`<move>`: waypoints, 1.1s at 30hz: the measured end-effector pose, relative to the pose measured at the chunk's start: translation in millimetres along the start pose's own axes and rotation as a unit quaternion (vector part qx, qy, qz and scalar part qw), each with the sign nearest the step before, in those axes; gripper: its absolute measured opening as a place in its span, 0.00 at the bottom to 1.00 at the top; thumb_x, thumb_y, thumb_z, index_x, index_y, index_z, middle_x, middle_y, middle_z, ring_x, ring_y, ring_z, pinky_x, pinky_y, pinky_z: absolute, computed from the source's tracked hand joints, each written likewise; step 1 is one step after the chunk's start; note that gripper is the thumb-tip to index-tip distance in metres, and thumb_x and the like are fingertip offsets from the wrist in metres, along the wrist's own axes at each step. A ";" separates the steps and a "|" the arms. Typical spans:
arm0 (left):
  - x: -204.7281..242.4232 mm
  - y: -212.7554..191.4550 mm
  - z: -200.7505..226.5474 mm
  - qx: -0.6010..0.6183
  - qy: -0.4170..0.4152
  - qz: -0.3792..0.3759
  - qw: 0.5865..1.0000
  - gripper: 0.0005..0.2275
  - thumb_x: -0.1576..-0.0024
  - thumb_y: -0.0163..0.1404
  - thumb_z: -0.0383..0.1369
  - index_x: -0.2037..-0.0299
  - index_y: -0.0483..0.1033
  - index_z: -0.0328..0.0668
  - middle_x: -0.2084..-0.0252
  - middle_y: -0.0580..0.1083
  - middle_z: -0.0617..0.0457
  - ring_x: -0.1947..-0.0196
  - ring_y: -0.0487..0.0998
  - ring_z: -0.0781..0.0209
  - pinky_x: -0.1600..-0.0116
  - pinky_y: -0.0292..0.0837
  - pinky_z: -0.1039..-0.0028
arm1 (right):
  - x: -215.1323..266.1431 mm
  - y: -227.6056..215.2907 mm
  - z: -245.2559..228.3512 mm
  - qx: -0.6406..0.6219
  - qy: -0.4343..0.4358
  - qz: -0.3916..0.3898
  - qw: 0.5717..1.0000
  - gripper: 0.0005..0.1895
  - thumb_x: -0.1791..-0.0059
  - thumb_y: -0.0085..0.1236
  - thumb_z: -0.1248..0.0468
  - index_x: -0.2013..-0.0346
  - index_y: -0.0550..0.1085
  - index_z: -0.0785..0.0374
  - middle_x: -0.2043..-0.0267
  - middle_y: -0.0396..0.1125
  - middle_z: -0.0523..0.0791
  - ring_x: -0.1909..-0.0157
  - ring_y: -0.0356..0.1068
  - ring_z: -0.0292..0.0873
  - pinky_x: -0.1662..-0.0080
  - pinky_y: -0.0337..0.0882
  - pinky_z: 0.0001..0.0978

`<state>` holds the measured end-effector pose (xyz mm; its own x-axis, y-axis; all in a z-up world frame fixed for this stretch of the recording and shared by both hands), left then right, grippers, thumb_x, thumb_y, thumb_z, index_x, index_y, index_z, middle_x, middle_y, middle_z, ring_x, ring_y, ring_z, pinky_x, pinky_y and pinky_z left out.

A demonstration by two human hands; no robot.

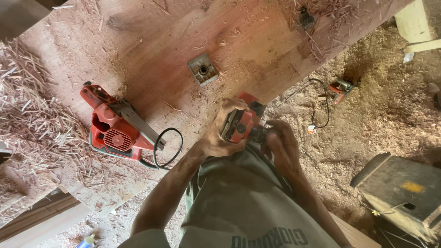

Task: The person assembles a handheld electric planer by attaching a metal base plate and inserting a cutter blade. They align the base, secure it with screws, and fit the blade into the cutter head, then reattach the cover.

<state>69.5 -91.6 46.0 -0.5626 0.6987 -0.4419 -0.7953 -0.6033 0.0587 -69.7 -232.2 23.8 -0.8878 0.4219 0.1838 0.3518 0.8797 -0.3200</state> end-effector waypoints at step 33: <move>-27.3 35.7 -12.7 -0.043 0.040 -0.055 0.997 0.38 0.56 0.65 0.28 0.33 0.59 0.43 0.45 0.67 0.46 0.44 0.71 0.44 0.42 0.67 0.58 | 6.7 -15.6 42.7 0.066 0.056 0.024 0.996 0.26 0.40 0.27 0.47 0.54 0.69 0.65 0.78 0.65 0.42 0.79 0.60 0.33 0.75 0.58 0.27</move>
<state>59.3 -137.2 48.8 -0.4501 0.7316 -0.5120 -0.8272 -0.5576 -0.0696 -93.9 -252.5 -9.7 -0.8302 0.4905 0.2650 0.3440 0.8248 -0.4488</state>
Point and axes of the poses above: each hand's wrist, its own x-axis away from the middle knuckle, its own y-axis out of the palm, z = x × y, the point moved 9 cm from there along -x, towards the middle knuckle
